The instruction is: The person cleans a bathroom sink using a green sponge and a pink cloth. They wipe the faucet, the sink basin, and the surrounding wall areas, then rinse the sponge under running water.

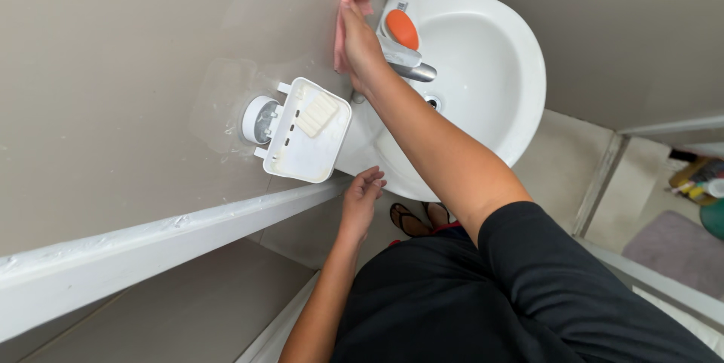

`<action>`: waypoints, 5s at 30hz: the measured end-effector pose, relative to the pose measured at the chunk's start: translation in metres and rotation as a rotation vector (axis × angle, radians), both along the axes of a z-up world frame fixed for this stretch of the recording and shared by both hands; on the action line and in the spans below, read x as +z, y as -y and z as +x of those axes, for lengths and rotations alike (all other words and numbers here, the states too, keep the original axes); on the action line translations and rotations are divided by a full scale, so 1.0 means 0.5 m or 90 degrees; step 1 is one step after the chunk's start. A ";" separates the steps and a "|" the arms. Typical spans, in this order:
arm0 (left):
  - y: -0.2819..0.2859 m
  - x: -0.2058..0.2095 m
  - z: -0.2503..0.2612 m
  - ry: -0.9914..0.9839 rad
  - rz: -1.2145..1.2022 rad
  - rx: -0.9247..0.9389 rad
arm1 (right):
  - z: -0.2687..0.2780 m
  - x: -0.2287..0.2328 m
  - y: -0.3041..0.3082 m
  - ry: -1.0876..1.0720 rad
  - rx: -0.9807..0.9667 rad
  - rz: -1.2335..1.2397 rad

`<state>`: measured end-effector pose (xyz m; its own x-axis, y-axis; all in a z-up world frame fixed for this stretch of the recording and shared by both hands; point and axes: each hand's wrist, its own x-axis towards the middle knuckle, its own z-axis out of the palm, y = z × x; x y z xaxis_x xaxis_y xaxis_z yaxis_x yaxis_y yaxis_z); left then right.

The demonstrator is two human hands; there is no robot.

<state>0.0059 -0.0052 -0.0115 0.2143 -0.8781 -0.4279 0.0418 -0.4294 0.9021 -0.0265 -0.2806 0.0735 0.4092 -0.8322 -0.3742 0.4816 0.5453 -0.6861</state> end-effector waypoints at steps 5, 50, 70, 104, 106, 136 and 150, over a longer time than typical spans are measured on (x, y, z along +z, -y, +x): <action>0.014 -0.005 0.012 -0.016 -0.007 -0.028 | -0.025 -0.009 -0.037 0.020 0.011 -0.172; 0.239 0.014 -0.236 0.010 0.019 0.203 | -0.128 -0.141 0.279 0.127 0.259 0.180; 0.219 0.005 -0.250 0.004 0.031 0.258 | -0.111 -0.280 0.441 0.202 0.086 -0.022; 0.113 -0.038 -0.270 -0.030 -0.110 0.247 | -0.483 -0.252 -0.227 -0.268 0.310 -0.070; 0.102 -0.035 -0.273 0.009 -0.114 0.226 | -0.491 -0.242 -0.239 -0.276 0.286 -0.079; 0.317 -0.032 -0.597 -0.158 -0.207 0.560 | -0.754 -0.213 0.049 -0.072 0.486 0.100; 0.344 -0.091 -0.655 -0.113 -0.067 0.374 | -0.766 -0.182 0.133 -0.212 0.471 0.111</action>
